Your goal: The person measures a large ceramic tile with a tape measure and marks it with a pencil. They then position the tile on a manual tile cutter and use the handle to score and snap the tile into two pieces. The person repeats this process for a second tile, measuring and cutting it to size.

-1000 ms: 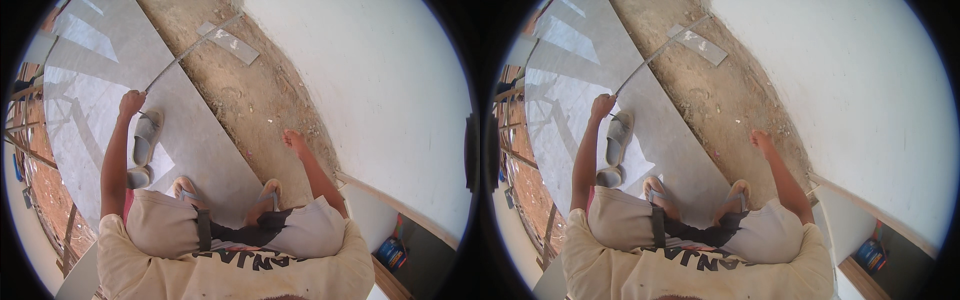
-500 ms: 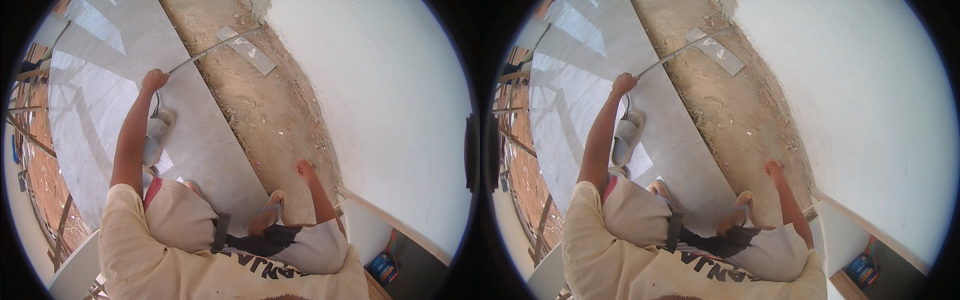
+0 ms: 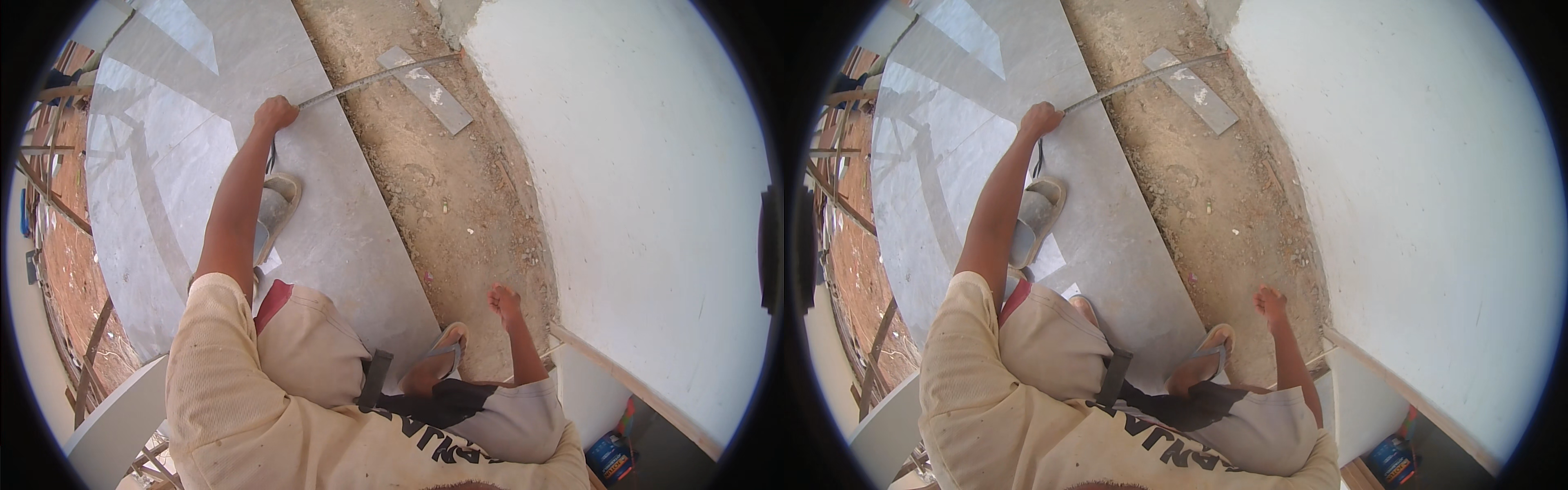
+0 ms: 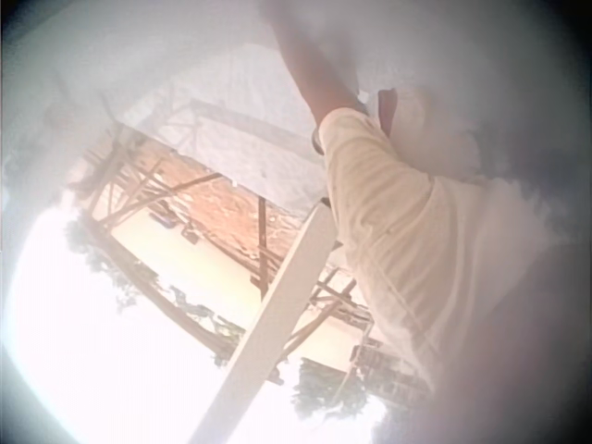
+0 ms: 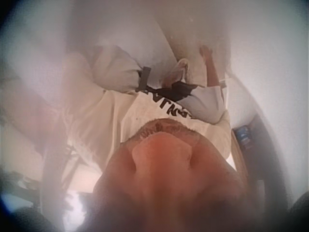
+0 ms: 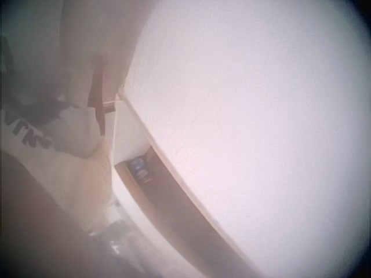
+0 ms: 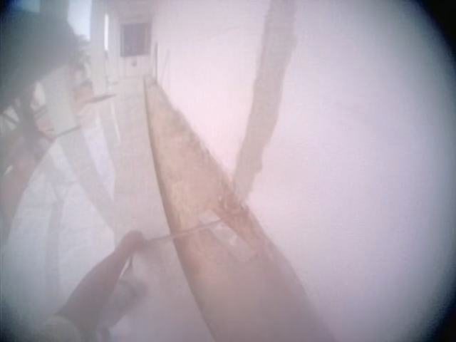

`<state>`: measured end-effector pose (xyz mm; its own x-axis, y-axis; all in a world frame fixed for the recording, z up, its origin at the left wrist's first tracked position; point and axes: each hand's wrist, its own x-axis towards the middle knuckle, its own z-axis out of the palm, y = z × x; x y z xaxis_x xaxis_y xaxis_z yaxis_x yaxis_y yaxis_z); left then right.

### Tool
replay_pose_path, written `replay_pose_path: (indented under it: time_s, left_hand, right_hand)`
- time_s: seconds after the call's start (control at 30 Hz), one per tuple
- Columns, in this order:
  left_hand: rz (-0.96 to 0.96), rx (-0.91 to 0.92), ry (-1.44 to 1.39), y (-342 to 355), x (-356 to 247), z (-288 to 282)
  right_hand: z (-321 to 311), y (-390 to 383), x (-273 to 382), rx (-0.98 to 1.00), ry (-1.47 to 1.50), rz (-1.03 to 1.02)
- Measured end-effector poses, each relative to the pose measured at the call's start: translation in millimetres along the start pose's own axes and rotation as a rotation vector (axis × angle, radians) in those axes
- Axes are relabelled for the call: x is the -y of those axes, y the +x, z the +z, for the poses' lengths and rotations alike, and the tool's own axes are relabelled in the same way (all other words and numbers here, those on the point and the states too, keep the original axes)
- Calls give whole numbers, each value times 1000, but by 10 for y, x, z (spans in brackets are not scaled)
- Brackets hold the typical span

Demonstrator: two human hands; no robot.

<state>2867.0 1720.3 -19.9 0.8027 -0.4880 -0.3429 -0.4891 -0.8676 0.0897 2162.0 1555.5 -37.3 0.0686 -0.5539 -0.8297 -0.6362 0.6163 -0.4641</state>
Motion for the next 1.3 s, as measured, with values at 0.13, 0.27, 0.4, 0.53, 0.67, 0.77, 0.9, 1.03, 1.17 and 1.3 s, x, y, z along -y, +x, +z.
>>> replay_pose_path:
  time_s: [0.13, 0.27, 0.4, 0.53, 0.67, 0.77, 0.9, 1.03, 1.17, 1.3]
  left_hand:
    - [-14, 10, -2, 47, -4, 18]
    - [-20, 5, -1, 90, 50, 28]
    - [-33, 29, -30, 44, -21, -9]
    - [-55, 10, -25, 12, -6, -47]
    - [-59, 18, -13, 46, 48, -38]
    - [-38, 7, 6, 87, 85, 7]
    - [5, -13, 8, 111, 104, 47]
    - [14, -28, 20, 103, 100, 70]
    - [28, -29, 15, 147, 163, 104]
    - [42, -31, 5, 188, 295, 114]
  right_hand:
    - [2, -5, 0, 3, 28, 11]
    - [23, 9, 1, 9, 37, -4]
    - [13, 17, -31, 26, 49, -16]
    - [25, 8, -14, 17, 31, -13]
    - [7, 5, -41, 43, 44, -36]
    - [13, 1, -23, 36, 32, -17]
    - [24, 9, -7, 25, 47, -10]
    - [22, 48, 26, 12, 61, -13]
    - [44, 67, 126, 14, 48, -61]
    - [85, 126, 190, 47, 62, -78]
